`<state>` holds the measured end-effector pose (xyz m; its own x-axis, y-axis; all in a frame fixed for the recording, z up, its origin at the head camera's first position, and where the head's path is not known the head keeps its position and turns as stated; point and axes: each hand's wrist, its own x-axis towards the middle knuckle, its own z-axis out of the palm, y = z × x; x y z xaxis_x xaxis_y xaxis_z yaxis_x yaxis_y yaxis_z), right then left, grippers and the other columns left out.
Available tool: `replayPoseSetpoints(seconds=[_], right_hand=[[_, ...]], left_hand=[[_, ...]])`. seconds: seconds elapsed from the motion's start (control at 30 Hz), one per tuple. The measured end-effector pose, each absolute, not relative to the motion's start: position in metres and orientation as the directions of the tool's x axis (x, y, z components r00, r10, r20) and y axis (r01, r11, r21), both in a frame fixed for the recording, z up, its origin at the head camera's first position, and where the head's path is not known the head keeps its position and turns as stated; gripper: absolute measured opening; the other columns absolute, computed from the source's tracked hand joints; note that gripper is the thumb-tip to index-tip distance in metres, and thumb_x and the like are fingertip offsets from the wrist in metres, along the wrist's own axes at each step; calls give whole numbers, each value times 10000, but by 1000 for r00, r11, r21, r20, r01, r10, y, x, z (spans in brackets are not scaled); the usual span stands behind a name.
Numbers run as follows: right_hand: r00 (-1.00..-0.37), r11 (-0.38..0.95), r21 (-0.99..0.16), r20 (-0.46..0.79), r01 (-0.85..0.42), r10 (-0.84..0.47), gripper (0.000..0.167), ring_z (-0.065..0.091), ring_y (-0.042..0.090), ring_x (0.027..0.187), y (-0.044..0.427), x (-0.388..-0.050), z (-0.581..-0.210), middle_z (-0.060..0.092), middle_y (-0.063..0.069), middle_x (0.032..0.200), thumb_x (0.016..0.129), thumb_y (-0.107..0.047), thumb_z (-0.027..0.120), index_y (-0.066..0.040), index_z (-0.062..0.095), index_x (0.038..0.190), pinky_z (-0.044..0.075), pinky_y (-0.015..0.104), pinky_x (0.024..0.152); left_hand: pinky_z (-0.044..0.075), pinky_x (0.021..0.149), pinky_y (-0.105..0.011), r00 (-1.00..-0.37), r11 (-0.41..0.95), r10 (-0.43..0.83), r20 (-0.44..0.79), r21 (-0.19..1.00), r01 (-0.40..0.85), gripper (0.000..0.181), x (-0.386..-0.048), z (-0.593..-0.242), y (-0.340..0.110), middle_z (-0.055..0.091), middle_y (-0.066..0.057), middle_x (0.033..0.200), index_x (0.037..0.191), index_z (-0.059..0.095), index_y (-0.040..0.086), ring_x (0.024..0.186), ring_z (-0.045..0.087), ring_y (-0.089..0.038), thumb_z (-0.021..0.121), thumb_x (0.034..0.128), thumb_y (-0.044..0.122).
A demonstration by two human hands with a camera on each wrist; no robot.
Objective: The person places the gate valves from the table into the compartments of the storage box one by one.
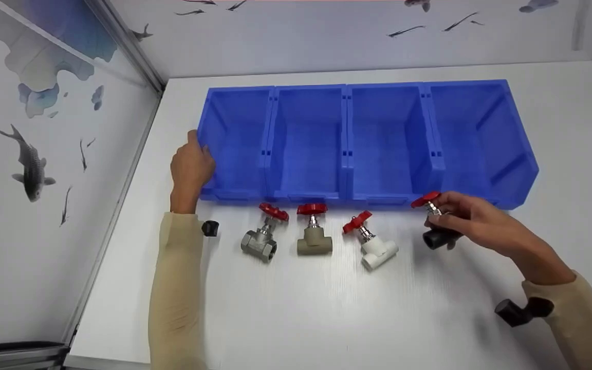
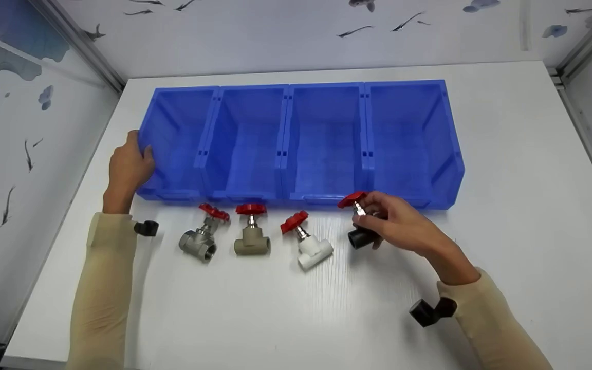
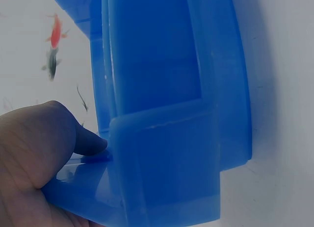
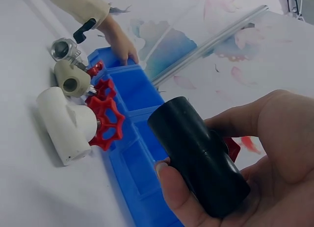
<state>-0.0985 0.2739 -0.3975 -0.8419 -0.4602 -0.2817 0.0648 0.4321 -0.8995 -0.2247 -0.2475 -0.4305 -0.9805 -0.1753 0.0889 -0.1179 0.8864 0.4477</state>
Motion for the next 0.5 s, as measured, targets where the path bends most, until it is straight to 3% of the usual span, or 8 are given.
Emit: replayPoseSetpoints(seconds=[0.5], right_hand=[[-899, 350, -932, -229, 92, -374, 243, 735, 208, 796, 290, -101, -377, 758, 40, 996, 1018, -149, 560, 33, 522, 1175, 579, 324, 689]], left_hand=[[484, 878, -594, -980, 886, -181, 83, 446, -126, 489, -225, -431, -248, 607, -354, 1218, 1460, 363, -60, 1070, 617, -508, 429, 1026, 157]])
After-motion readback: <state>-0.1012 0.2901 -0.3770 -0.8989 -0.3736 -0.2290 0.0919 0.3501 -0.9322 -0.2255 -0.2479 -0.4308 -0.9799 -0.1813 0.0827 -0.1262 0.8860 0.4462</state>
